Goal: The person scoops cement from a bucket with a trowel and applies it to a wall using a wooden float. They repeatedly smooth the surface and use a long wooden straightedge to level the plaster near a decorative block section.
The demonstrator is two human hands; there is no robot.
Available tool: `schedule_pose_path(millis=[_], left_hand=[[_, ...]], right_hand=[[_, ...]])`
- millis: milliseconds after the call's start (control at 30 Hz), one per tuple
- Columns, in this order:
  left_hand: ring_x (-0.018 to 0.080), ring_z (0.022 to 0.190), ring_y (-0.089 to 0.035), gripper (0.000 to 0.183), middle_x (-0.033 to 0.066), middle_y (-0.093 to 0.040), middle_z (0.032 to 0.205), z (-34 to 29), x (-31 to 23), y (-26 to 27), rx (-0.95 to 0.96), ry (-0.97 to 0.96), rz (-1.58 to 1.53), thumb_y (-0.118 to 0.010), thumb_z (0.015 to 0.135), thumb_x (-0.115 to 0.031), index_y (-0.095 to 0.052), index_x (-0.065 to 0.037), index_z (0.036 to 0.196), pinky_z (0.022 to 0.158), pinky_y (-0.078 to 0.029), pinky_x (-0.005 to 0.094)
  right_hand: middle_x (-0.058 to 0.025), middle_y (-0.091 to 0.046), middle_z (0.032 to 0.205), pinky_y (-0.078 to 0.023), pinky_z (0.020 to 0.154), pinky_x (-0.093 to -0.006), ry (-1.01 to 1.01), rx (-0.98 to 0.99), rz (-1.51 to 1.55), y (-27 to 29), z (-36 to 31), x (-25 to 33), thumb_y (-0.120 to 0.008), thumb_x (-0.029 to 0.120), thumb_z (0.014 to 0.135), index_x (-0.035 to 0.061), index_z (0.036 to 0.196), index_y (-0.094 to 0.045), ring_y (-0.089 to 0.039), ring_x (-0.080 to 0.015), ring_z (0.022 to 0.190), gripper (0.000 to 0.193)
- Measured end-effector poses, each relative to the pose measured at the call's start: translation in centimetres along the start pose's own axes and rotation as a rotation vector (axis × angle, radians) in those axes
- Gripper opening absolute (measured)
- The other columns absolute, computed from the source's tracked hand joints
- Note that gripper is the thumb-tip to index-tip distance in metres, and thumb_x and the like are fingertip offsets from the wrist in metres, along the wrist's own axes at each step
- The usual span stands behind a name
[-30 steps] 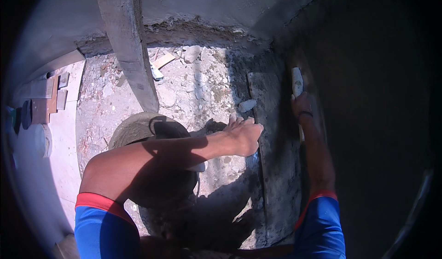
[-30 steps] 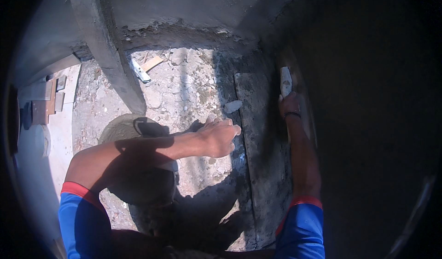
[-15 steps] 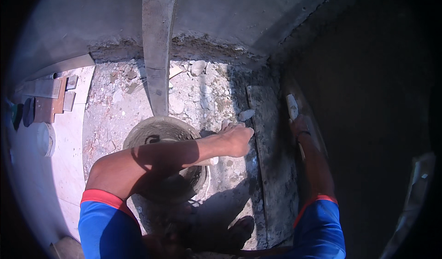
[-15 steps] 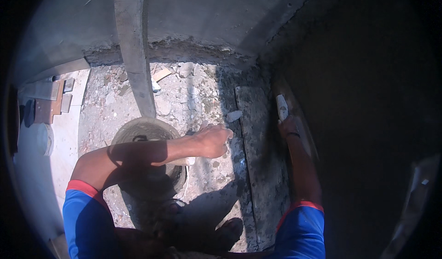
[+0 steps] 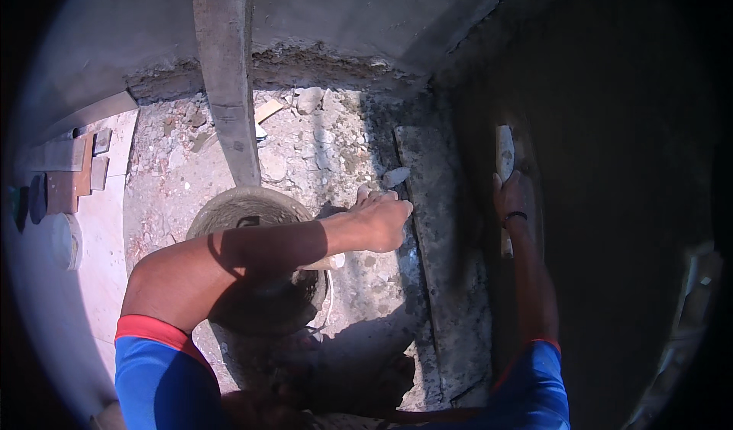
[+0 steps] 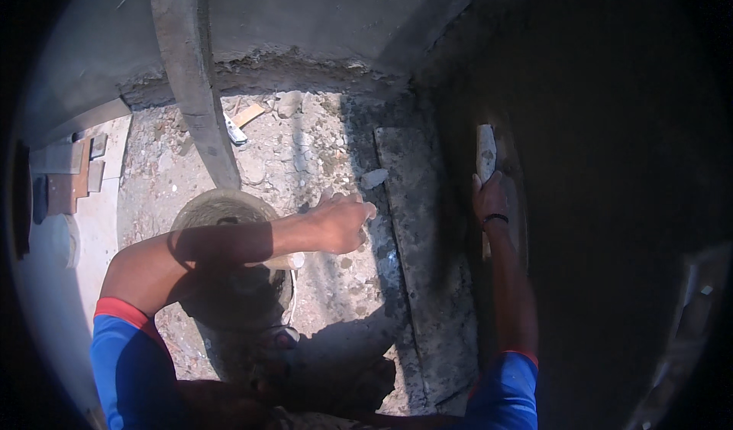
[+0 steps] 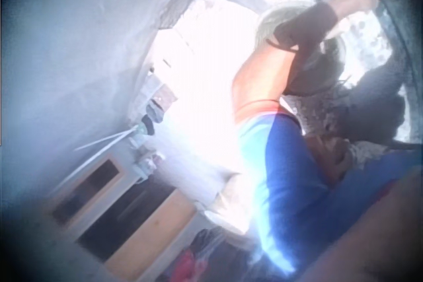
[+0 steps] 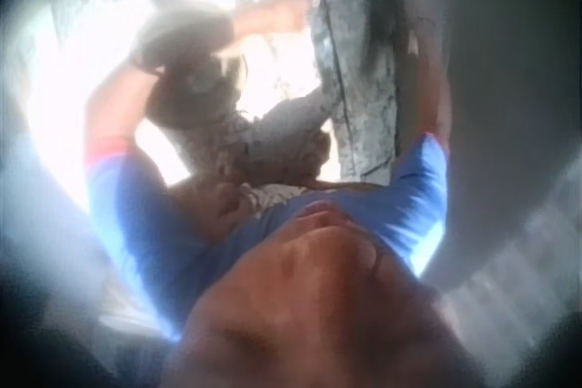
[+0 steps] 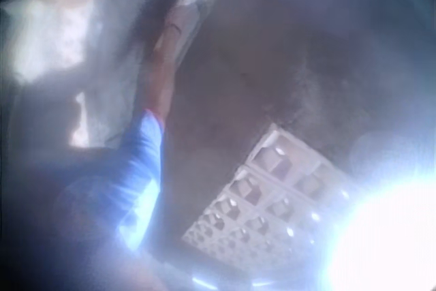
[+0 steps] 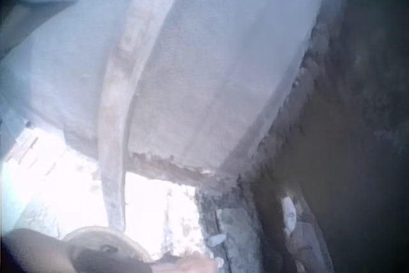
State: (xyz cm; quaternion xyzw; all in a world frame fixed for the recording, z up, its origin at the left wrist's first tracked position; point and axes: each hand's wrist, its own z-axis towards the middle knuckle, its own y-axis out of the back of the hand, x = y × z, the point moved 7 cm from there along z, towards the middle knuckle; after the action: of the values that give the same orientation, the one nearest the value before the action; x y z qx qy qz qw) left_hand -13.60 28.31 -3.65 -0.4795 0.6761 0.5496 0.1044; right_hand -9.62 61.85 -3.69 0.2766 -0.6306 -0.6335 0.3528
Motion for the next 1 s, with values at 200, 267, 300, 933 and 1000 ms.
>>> schedule_pose_path(millis=[200, 267, 300, 933, 1000], left_hand=[[0.0359, 0.117, -0.05, 0.043, 0.0219, -0.055, 0.116, 0.7, 0.2, -1.4, 0.009, 0.013, -0.031, -0.058, 0.082, -0.014, -0.053, 0.0, 0.122, 0.107, -0.023, 0.0533], [0.0357, 0.118, -0.049, 0.043, 0.0227, -0.054, 0.116, 0.4, 0.3, -1.2, -0.005, 0.018, -0.04, -0.057, 0.082, -0.014, -0.053, 0.0, 0.122, 0.106, -0.024, 0.0539], [0.0362, 0.118, -0.049, 0.042, 0.0233, -0.054, 0.116, 0.4, 0.4, -1.6, 0.0, 0.011, -0.048, -0.057, 0.083, -0.014, -0.053, 0.0, 0.122, 0.106, -0.024, 0.0541], [0.0384, 0.119, -0.049, 0.044, 0.0259, -0.052, 0.12, -2.3, -0.5, -0.4, 0.022, -0.036, -0.018, -0.056, 0.081, -0.01, -0.053, 0.003, 0.123, 0.108, -0.023, 0.0563], [0.0385, 0.119, -0.049, 0.044, 0.0259, -0.053, 0.119, -1.6, -0.6, -0.6, 0.024, -0.042, -0.025, -0.057, 0.081, -0.011, -0.053, 0.002, 0.123, 0.108, -0.023, 0.0567]], right_hand=[[-0.034, -0.06, 0.102, -0.046, 0.084, -0.0566, -0.046, 0.122, -0.081, -6.5, 2.7, 1.5, -0.053, 0.038, 0.092, -0.0017, 0.114, -0.039, -0.058, -0.0502, 0.096, 0.048], [-0.0333, -0.059, 0.105, -0.046, 0.086, -0.0555, -0.04, 0.106, -0.092, -7.8, 2.3, 1.2, -0.055, 0.039, 0.09, -0.002, 0.112, -0.042, -0.057, -0.0498, 0.1, 0.048], [-0.033, -0.059, 0.106, -0.046, 0.087, -0.055, -0.037, 0.097, -0.099, -8.1, 1.9, 1.0, -0.057, 0.039, 0.089, -0.0022, 0.111, -0.043, -0.057, -0.0495, 0.101, 0.049], [-0.0344, -0.061, 0.095, -0.047, 0.078, -0.0563, -0.128, 0.081, -0.113, 0.1, -13.1, -8.5, -0.052, 0.037, 0.093, -0.0037, 0.118, -0.039, -0.059, -0.0504, 0.091, 0.049], [-0.0344, -0.061, 0.091, -0.047, 0.077, -0.0566, -0.096, 0.042, -0.115, -0.4, -10.4, -6.6, -0.051, 0.037, 0.094, -0.0043, 0.117, -0.038, -0.06, -0.0502, 0.089, 0.049]])
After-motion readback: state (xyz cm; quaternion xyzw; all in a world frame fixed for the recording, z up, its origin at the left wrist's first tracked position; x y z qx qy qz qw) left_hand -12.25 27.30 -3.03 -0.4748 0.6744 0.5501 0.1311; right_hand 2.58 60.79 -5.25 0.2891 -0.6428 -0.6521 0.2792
